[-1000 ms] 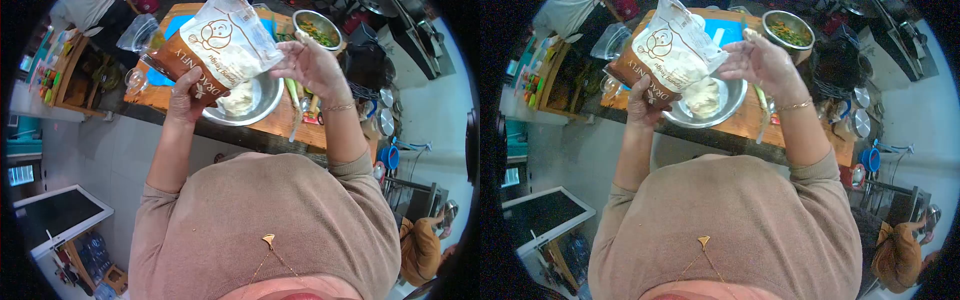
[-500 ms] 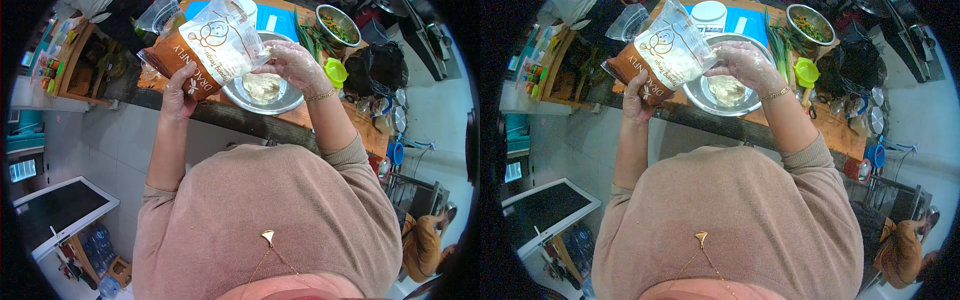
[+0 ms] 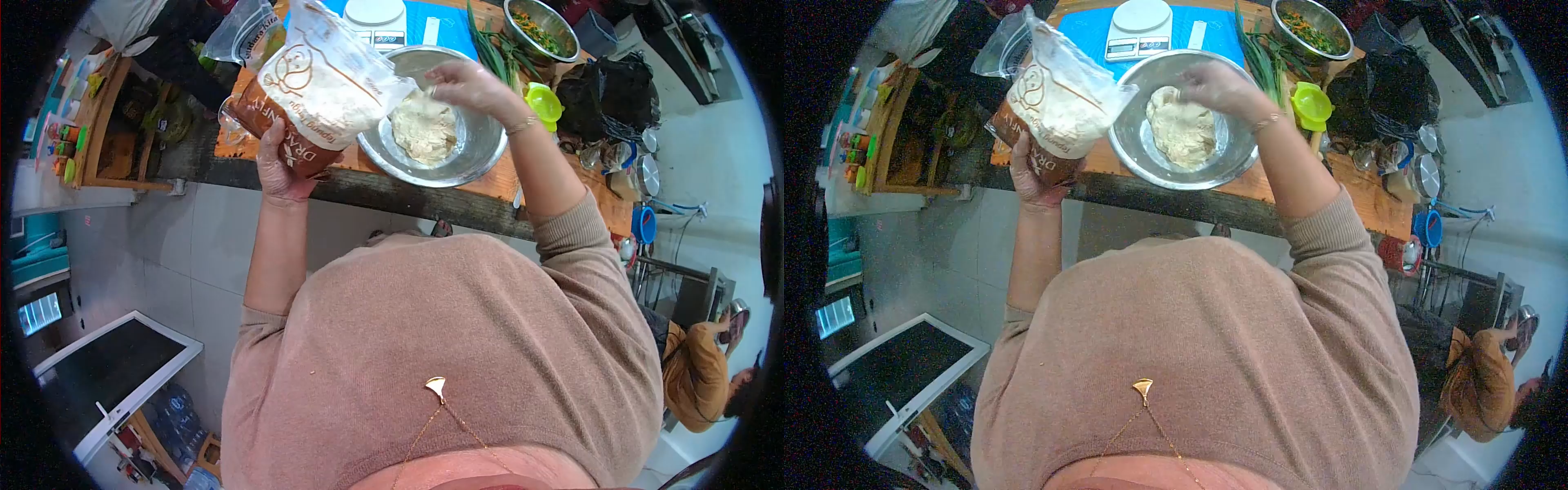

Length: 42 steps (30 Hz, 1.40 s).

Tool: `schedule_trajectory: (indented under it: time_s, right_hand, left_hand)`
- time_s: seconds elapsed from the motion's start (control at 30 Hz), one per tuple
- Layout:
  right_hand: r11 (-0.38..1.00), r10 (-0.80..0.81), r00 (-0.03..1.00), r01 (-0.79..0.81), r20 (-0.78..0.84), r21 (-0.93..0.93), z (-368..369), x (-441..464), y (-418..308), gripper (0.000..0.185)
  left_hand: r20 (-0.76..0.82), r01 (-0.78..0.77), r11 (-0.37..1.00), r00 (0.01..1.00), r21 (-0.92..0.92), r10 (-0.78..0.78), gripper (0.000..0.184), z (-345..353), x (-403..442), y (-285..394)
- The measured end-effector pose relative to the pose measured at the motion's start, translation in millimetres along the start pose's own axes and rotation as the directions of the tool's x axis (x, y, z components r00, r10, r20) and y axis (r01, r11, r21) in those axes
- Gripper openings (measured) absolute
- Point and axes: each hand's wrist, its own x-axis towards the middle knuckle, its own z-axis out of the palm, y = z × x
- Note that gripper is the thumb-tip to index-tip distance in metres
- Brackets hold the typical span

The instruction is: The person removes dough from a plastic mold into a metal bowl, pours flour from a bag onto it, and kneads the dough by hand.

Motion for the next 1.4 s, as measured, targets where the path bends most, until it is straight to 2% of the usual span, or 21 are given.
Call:
schedule_trajectory:
  time_s: [0.03,0.1,0.2,0.3,0.33,0.43,0.57,0.63,0.73,0.8,0.87,0.97,1.0,1.03,1.1,1.17,1.23,1.3,1.4]
  right_hand:
    - [0.933,-0.062,0.998,0.050,-0.023,-0.356,14.3,5.9,18.6,0.047]
    - [0.821,0.160,0.981,-0.069,0.113,-0.566,42.0,18.7,46.4,0.064]
    - [0.819,0.262,0.904,-0.022,0.339,-0.573,52.0,39.2,59.8,0.069]
    - [0.752,0.432,0.853,-0.162,0.293,-0.638,49.9,51.5,47.4,0.070]
    - [0.741,0.384,0.895,-0.153,0.226,-0.653,53.7,55.5,62.3,0.064]
    - [0.764,0.376,0.924,-0.264,0.073,-0.589,57.7,54.8,81.8,0.049]
    - [0.794,0.323,0.943,-0.315,-0.078,-0.520,62.2,44.2,88.5,0.039]
    - [0.798,0.306,0.938,-0.345,-0.160,-0.494,70.2,43.0,99.5,0.036]
    - [0.786,0.342,0.932,-0.353,-0.117,-0.507,71.8,49.2,111.9,0.034]
    - [0.754,0.325,0.938,-0.183,0.116,-0.631,63.2,49.7,108.9,0.039]
    - [0.867,0.368,0.903,-0.247,0.223,-0.434,57.6,51.6,120.4,0.050]
    - [0.889,0.385,0.895,-0.294,0.224,-0.352,19.9,21.7,35.0,0.046]
    - [0.841,0.246,0.968,-0.187,0.052,-0.507,25.7,15.7,39.7,0.040]
    - [0.746,0.064,0.994,-0.110,-0.094,-0.657,31.4,8.5,42.7,0.034]
    - [0.677,-0.071,0.992,-0.029,-0.105,-0.735,33.3,0.5,39.6,0.024]
    - [0.799,0.055,0.993,0.019,0.105,-0.601,23.4,-0.4,-9.1,0.019]
    - [0.799,-0.072,0.984,0.154,0.162,-0.581,42.8,-4.1,5.3,0.016]
    - [0.774,0.063,0.989,0.037,0.135,-0.632,51.4,1.8,9.4,0.016]
    - [0.740,0.207,0.959,-0.025,0.193,-0.672,48.4,4.9,-5.3,0.019]
  left_hand:
    - [-0.001,-0.003,1.000,1.000,-0.012,0.003,0.068,-1.7,0.8,0.9]
    - [0.025,-0.008,0.999,1.000,-0.054,0.009,0.070,-4.1,1.5,1.4]
    - [0.061,-0.002,0.998,0.998,-0.068,0.007,0.071,-3.6,3.2,2.5]
    - [0.052,0.021,0.997,0.998,-0.073,-0.017,0.071,-7.4,1.1,4.3]
    - [0.043,0.030,0.997,0.999,-0.078,-0.027,0.071,-6.6,0.5,4.5]
    - [0.047,0.047,0.995,0.998,-0.088,-0.043,0.070,-4.1,-0.2,3.2]
    - [-0.047,0.018,0.998,0.999,-0.061,-0.020,0.069,-12.4,1.2,0.0]
    - [-0.003,0.053,0.997,0.999,-0.057,-0.053,0.068,-10.5,-0.2,3.5]
    - [0.051,0.086,0.994,0.995,-0.074,-0.082,0.068,-6.4,-0.2,6.3]
    - [0.042,0.075,0.994,0.997,-0.080,-0.072,0.067,-4.8,-0.8,7.1]
    - [-0.006,0.043,0.997,0.999,-0.069,-0.044,0.067,-4.8,-2.6,8.9]
    - [0.022,0.049,0.997,0.999,-0.067,-0.048,0.068,-7.0,-4.8,13.5]
    - [0.014,0.035,0.999,0.999,-0.035,-0.034,0.068,-7.5,-5.8,13.9]
    - [0.009,0.021,1.000,1.000,-0.002,-0.021,0.069,-7.8,-6.2,14.2]
    - [-0.006,0.002,1.000,1.000,0.024,-0.002,0.070,-8.8,-5.4,13.2]
    - [-0.027,-0.008,1.000,1.000,0.007,0.008,0.071,-10.4,-3.0,11.2]
    - [-0.035,0.008,1.000,0.999,0.001,-0.008,0.071,-9.4,-0.1,9.8]
    - [-0.027,0.012,1.000,1.000,0.002,-0.012,0.070,-7.8,4.3,8.8]
    - [0.000,0.022,0.999,1.000,-0.028,-0.022,0.069,-9.1,4.9,7.9]
